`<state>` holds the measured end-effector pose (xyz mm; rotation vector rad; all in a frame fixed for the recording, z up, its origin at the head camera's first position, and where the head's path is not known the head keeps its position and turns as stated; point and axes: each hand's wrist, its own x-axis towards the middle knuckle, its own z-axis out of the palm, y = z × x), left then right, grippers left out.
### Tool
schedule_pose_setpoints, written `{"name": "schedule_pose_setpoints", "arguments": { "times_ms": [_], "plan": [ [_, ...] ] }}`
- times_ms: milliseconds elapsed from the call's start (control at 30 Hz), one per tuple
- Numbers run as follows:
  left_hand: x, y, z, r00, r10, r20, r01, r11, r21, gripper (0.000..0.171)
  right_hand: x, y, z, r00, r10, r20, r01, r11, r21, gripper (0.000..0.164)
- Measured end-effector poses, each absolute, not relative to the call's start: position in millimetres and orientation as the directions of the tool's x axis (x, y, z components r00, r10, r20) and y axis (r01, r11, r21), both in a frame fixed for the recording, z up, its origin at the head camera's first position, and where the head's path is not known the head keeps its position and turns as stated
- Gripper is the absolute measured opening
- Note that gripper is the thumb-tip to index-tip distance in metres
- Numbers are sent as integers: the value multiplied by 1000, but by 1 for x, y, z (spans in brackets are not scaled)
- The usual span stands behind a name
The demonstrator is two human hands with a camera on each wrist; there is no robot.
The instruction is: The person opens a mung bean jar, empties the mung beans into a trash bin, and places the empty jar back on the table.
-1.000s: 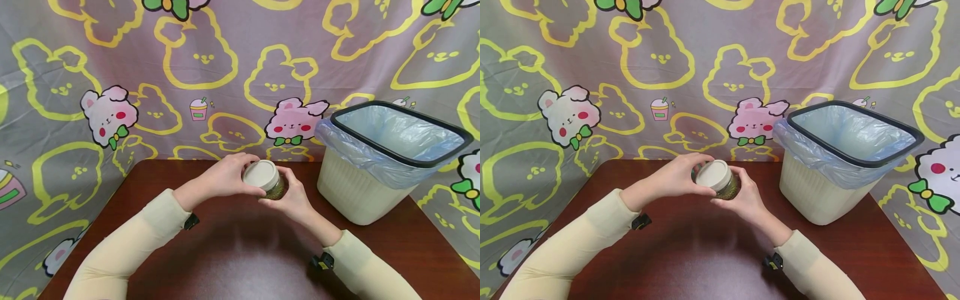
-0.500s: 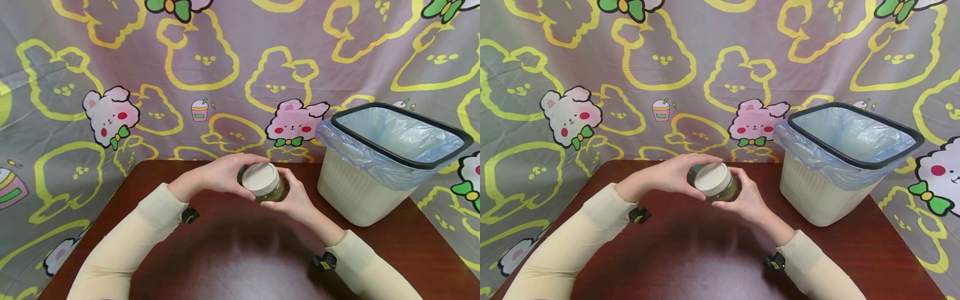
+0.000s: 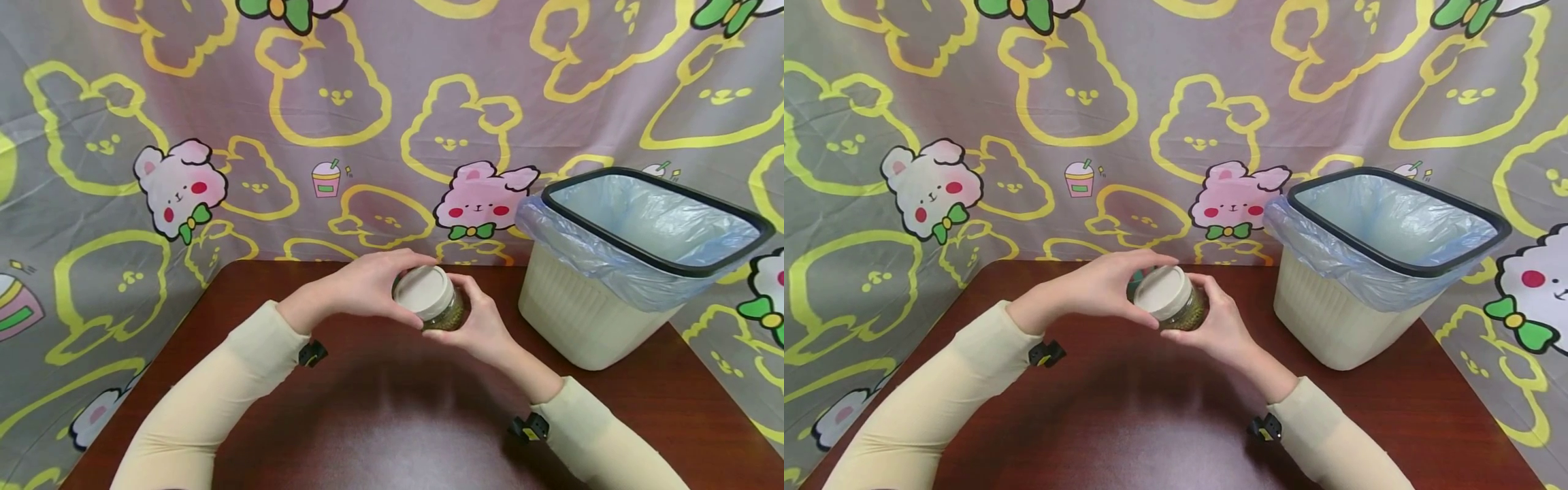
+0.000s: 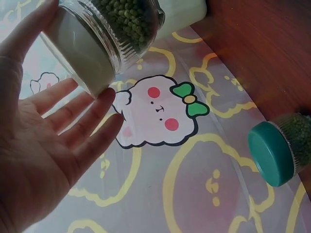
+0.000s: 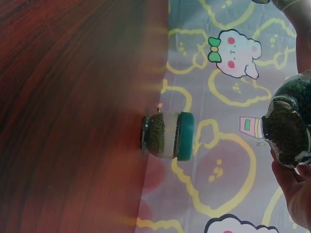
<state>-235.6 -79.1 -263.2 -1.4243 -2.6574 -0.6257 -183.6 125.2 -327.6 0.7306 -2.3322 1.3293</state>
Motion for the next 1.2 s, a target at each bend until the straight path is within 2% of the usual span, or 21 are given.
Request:
{"name": "schedule_pose_setpoints", "arguments": {
  "times_ms": [200,400,500,633,767,900,1033,1200],
  "plan": [
    [-234,-75,-265,-593,772,229,803,542,250,83,-183,123,-329,-802,-233,550,-590,458,-665,81],
    [-230,-68,-269,-633,734,244,759,650,15,83,-181,123,-329,-820,-226,526,-566,464,-682,79],
    [-228,-66,-270,-637,738,224,751,659,-37,90,-180,124,-329,-836,-224,501,-544,457,-703,78],
    [-230,-69,-269,-598,771,219,800,589,111,95,-180,125,-328,-845,-222,487,-532,443,-721,77],
    [-233,-76,-264,-503,822,266,855,429,293,92,-180,125,-327,-844,-222,488,-534,443,-721,78],
    [-235,-81,-261,-418,868,268,878,310,365,87,-180,123,-327,-840,-224,494,-539,446,-714,79],
    [-236,-84,-261,-404,881,244,868,286,405,82,-180,123,-327,-834,-226,504,-548,446,-707,79],
    [-237,-84,-261,-435,872,224,850,315,422,78,-180,124,-327,-833,-242,498,-552,444,-706,79]
  ]
}}
